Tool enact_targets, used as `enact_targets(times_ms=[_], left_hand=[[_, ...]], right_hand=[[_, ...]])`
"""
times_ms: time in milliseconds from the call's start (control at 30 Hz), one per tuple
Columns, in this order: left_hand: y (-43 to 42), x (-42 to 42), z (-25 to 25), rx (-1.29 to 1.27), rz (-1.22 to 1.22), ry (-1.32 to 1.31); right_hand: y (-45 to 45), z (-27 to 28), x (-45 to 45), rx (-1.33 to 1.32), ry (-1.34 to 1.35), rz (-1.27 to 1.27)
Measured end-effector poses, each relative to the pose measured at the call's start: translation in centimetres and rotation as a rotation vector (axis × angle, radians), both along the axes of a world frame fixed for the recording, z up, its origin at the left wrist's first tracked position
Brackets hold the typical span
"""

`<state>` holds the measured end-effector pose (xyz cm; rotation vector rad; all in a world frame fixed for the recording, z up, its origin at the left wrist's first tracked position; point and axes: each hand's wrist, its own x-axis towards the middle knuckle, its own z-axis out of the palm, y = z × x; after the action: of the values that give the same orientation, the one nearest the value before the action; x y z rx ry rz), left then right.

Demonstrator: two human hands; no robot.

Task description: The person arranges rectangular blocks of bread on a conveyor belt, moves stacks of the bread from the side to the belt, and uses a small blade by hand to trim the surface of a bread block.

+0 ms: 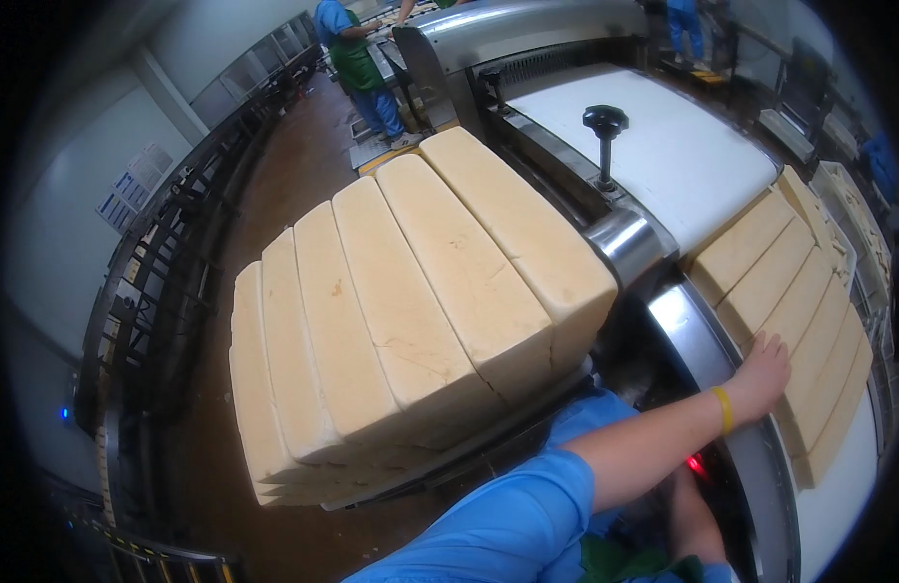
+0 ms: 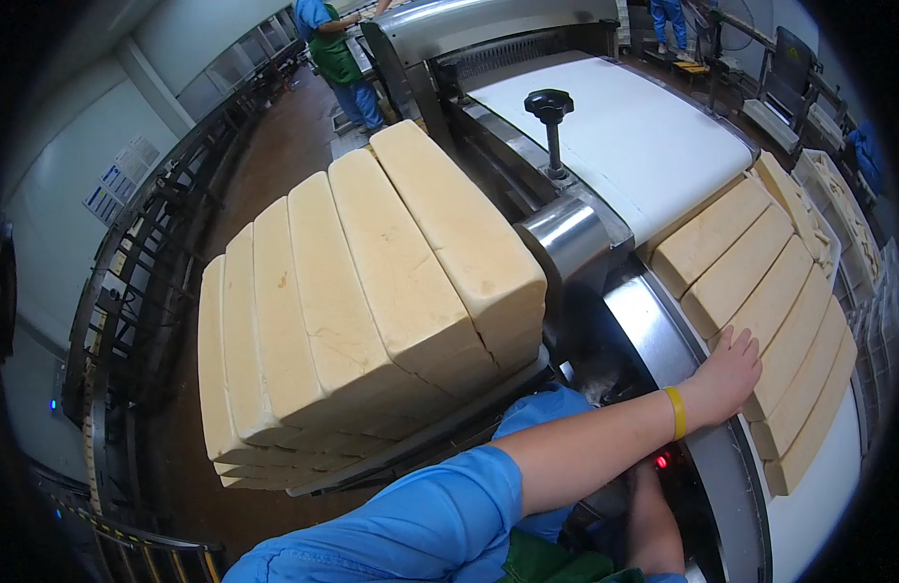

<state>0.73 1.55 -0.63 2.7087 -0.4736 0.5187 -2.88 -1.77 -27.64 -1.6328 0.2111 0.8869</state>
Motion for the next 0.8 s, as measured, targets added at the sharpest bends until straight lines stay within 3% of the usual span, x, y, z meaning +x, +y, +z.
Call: enact_targets(times_ms=[800], left_hand=[[0.19, 0.03, -0.2, -0.04, -0.021, 0.014]], right_hand=[[0.24, -0.2, 0.23, -0.026, -0.029, 0.044]])
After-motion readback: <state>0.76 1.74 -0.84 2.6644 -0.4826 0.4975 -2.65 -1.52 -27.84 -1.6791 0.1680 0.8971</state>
